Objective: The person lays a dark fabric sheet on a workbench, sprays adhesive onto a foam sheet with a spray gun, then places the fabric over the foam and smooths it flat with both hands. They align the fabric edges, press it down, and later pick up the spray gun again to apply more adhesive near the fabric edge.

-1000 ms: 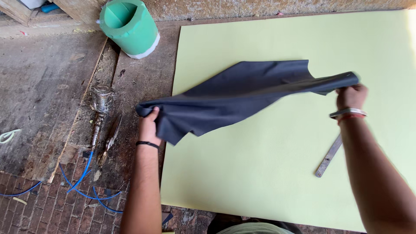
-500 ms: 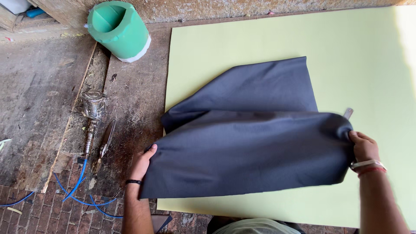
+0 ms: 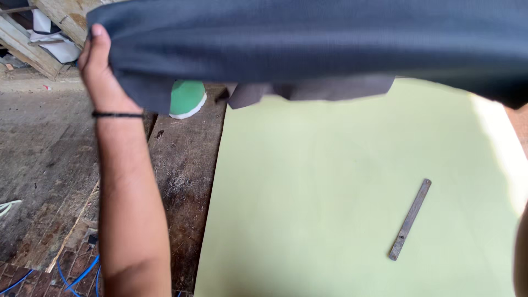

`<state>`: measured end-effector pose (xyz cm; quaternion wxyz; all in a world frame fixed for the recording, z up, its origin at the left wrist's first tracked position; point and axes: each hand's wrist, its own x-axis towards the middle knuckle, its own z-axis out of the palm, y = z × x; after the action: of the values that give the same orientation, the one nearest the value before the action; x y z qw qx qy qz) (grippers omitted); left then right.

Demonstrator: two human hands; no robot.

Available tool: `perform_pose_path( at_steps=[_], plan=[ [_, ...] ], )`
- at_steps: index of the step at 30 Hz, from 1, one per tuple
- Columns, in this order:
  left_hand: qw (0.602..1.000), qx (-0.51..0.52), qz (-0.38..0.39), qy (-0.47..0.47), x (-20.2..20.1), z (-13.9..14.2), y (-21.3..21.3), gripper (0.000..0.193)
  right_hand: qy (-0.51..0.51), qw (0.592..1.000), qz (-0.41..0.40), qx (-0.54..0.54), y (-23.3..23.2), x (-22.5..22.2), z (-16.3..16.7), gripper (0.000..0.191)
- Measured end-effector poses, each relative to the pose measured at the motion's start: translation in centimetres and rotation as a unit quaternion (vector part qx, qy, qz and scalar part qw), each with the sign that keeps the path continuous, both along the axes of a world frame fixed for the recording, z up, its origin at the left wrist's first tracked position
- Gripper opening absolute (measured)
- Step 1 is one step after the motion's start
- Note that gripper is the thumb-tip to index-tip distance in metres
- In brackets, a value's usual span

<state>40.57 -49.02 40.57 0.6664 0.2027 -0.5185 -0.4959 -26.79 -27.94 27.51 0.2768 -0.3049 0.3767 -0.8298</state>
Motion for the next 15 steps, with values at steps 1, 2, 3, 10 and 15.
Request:
perform_pose_path(
  at_steps=[1, 2, 3, 10, 15],
  plan=[
    [0.997, -0.047, -0.048, -0.027, 1.3, -0.2, 2.0, 0.048, 0.024, 0.999, -0.026, 0.02, 0.9, -0.8, 0.5, 0.023],
    [0.997, -0.038, -0.021, -0.065, 2.2, -1.3, 3.8, 0.047, 0.047, 0.996, -0.053, 0.052, 2.6, -1.5, 0.2, 0.023],
    [0.994, -0.026, 0.007, -0.102, 3.2, -2.9, 5.5, 0.047, 0.07, 0.99, -0.078, 0.091, 5.5, -1.0, -2.1, 0.023],
    [0.913, 0.289, 0.134, -0.254, 7.2, -23.0, 15.9, 0.034, 0.163, 0.898, -0.158, 0.378, 22.9, 4.0, -18.5, 0.024],
    [0.855, 0.317, 0.133, -0.387, 11.3, -35.7, 22.0, 0.034, 0.219, 0.806, -0.168, 0.524, 30.0, 10.5, -27.6, 0.026]
  ],
)
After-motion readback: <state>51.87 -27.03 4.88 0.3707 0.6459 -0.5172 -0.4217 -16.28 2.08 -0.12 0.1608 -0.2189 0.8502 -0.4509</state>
